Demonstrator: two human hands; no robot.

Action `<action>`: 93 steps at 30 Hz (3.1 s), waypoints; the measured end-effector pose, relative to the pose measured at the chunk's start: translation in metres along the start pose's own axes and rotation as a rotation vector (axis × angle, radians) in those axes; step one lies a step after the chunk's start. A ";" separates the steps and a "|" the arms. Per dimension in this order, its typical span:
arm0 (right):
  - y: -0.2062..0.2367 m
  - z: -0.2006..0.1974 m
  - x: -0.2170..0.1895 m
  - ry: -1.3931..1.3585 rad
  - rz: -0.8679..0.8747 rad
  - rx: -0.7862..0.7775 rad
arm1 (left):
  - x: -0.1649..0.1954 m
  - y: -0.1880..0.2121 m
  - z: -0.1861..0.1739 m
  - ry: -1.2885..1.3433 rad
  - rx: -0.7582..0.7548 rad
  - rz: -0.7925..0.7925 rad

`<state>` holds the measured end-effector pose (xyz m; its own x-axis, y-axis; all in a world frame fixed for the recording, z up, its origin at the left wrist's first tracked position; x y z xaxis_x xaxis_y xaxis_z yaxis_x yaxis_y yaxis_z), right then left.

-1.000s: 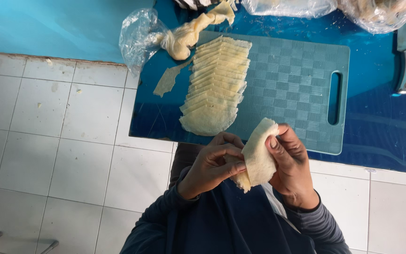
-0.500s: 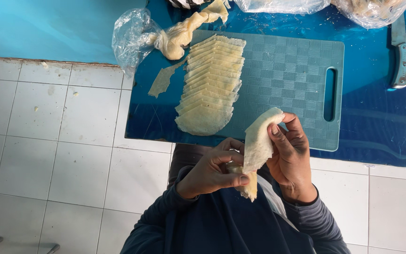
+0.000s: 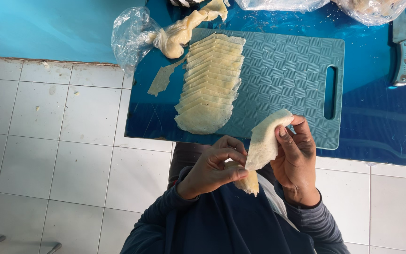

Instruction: The person folds cut dough wrappers one at a time, pinching the edges together to seal each piece and placing the folded pastries in rows on a cutting board. Near the end, the person presses down on the stacked folded pastries with both hands and reaches for more dough pieces.

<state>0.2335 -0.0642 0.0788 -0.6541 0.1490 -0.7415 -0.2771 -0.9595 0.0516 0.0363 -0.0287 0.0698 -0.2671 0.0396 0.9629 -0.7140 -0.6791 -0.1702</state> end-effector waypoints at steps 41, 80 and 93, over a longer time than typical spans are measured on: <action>0.048 -0.003 -0.003 0.708 -0.005 -0.183 | 0.014 -0.006 0.008 -0.100 0.035 0.038; 0.039 -0.010 0.013 0.177 0.050 -0.120 | 0.015 0.004 0.001 -0.167 0.086 0.106; 0.045 -0.003 0.004 0.484 0.016 -0.109 | 0.013 0.009 -0.005 -0.204 -0.009 0.192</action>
<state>0.2210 -0.1076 0.0760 -0.2482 0.0310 -0.9682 -0.1774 -0.9840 0.0140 0.0230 -0.0308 0.0802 -0.2630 -0.2386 0.9348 -0.6692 -0.6529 -0.3549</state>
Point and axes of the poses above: each hand's wrist, its own y-axis away from the middle knuckle, its own z-axis out of the palm, x = y × z, the point moved 3 cm from there along -y, towards the middle knuckle, and after that the axes turned 6 degrees about y, right-handed, at the moved point
